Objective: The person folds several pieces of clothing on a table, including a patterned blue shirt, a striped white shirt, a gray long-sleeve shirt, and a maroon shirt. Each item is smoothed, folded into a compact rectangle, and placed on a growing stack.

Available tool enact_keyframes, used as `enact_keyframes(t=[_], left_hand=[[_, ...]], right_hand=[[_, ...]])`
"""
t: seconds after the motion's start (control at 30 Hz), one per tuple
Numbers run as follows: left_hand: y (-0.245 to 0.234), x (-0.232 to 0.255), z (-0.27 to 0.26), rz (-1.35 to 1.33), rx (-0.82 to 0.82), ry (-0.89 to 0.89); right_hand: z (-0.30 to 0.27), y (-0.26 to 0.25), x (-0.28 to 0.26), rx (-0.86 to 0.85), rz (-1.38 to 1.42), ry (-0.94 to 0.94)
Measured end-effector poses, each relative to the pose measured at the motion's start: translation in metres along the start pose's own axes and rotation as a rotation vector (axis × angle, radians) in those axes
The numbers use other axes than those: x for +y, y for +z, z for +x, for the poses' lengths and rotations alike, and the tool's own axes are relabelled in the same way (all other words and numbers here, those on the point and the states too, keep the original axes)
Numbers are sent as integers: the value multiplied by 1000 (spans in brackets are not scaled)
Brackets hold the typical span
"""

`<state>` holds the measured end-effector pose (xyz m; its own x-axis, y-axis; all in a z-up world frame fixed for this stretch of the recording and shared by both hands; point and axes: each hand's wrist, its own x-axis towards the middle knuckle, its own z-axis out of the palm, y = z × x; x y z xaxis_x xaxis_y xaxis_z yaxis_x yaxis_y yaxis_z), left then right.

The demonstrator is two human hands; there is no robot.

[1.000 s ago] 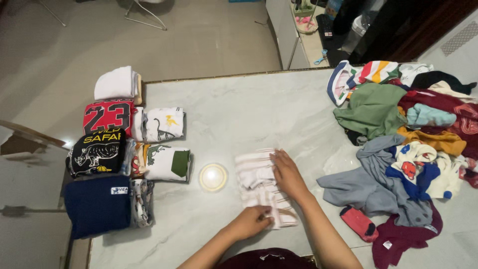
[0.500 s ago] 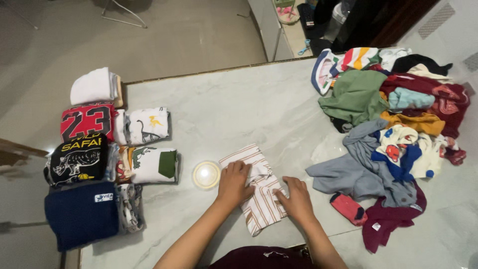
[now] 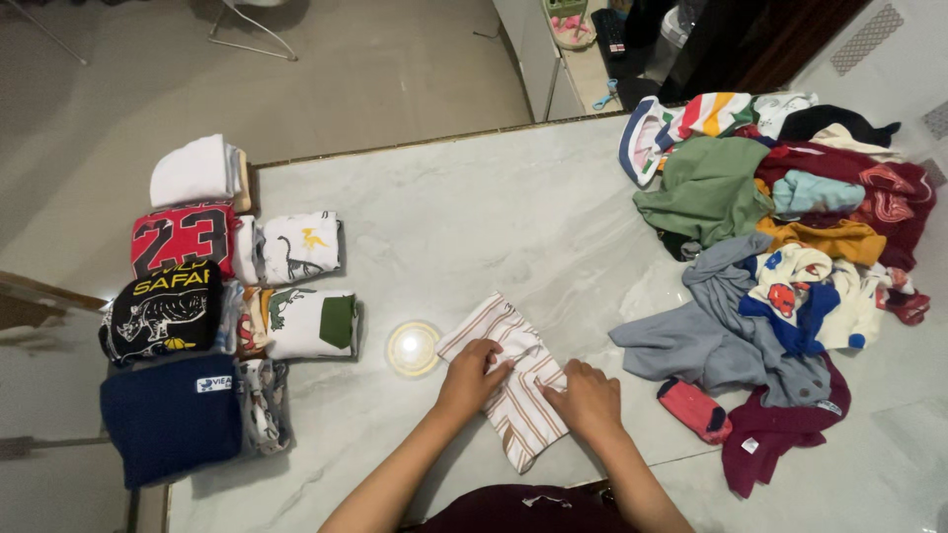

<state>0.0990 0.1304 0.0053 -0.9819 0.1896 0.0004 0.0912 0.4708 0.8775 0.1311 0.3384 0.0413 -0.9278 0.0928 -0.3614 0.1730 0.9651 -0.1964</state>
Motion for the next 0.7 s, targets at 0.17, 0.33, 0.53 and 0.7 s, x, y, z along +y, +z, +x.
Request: enact_keyframes(t=[0.17,0.33,0.53,0.7], left_hand=[[6,-23,6,-124,-37,-109],[7,-27,13,-135,-48,-104],[4,-19,8,39,54,-7],[-4,-17,12,-221,-56,-260]], right_hand=[[-6,-3,26,-292,115,3],[3,26,48,-215,281,-115],[11,44,58,-272,810,-150],[5,40,45,-449,1275,38]])
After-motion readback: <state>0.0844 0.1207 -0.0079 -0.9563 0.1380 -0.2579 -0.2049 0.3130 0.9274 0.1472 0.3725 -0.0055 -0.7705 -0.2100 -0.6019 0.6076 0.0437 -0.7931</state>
